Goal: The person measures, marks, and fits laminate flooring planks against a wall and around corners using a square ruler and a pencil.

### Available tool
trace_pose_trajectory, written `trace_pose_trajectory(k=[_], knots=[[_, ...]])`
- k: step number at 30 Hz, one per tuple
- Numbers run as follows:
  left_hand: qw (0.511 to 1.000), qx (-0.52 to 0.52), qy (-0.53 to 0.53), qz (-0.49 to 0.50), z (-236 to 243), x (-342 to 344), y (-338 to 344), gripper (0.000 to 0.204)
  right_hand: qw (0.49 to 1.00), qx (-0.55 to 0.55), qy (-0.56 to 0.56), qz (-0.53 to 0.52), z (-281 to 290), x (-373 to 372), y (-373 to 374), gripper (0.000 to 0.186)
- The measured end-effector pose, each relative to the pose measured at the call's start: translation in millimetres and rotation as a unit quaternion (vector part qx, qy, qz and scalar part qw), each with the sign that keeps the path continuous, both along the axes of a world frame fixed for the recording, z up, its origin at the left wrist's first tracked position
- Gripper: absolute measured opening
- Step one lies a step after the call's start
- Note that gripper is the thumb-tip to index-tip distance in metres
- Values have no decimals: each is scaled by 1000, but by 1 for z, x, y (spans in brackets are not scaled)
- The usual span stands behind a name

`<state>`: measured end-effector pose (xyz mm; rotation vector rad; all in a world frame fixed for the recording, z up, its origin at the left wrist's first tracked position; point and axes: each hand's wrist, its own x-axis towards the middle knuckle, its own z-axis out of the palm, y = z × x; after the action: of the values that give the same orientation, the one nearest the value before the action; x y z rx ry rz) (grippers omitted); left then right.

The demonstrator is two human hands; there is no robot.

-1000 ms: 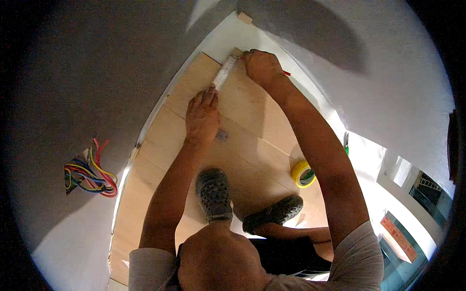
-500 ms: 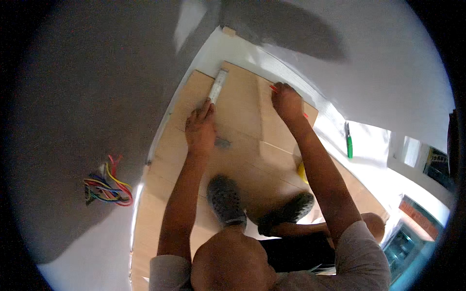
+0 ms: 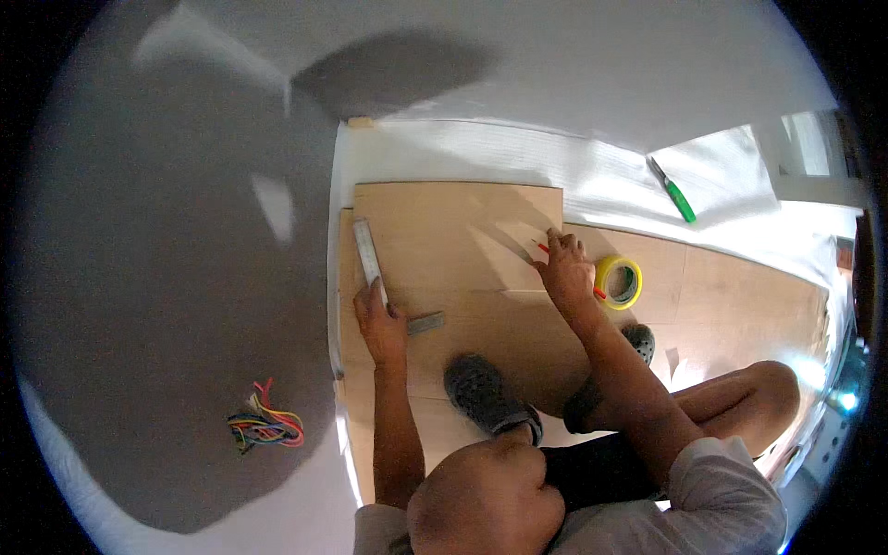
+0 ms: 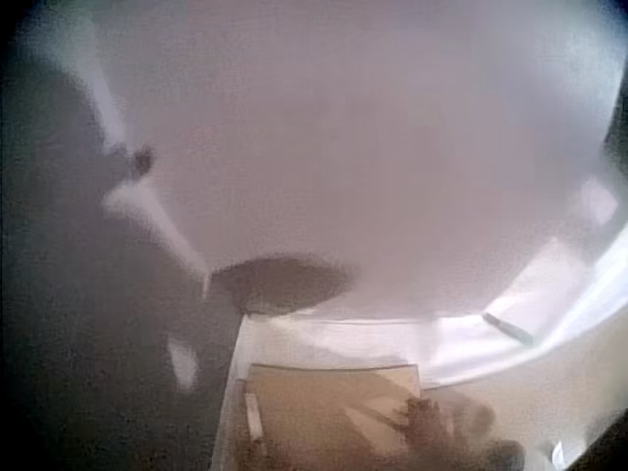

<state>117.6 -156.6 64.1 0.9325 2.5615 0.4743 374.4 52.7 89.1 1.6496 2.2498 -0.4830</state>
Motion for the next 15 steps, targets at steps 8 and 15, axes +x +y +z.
trace_pose_trajectory(k=[8,15], knots=[[914,206,-344,68,7,78,48,58,917,-224,324,-62,32,-13,-35,39],[942,86,-273,-177,16,84,136,23,928,-202,281,-137,11,23,-40,36]])
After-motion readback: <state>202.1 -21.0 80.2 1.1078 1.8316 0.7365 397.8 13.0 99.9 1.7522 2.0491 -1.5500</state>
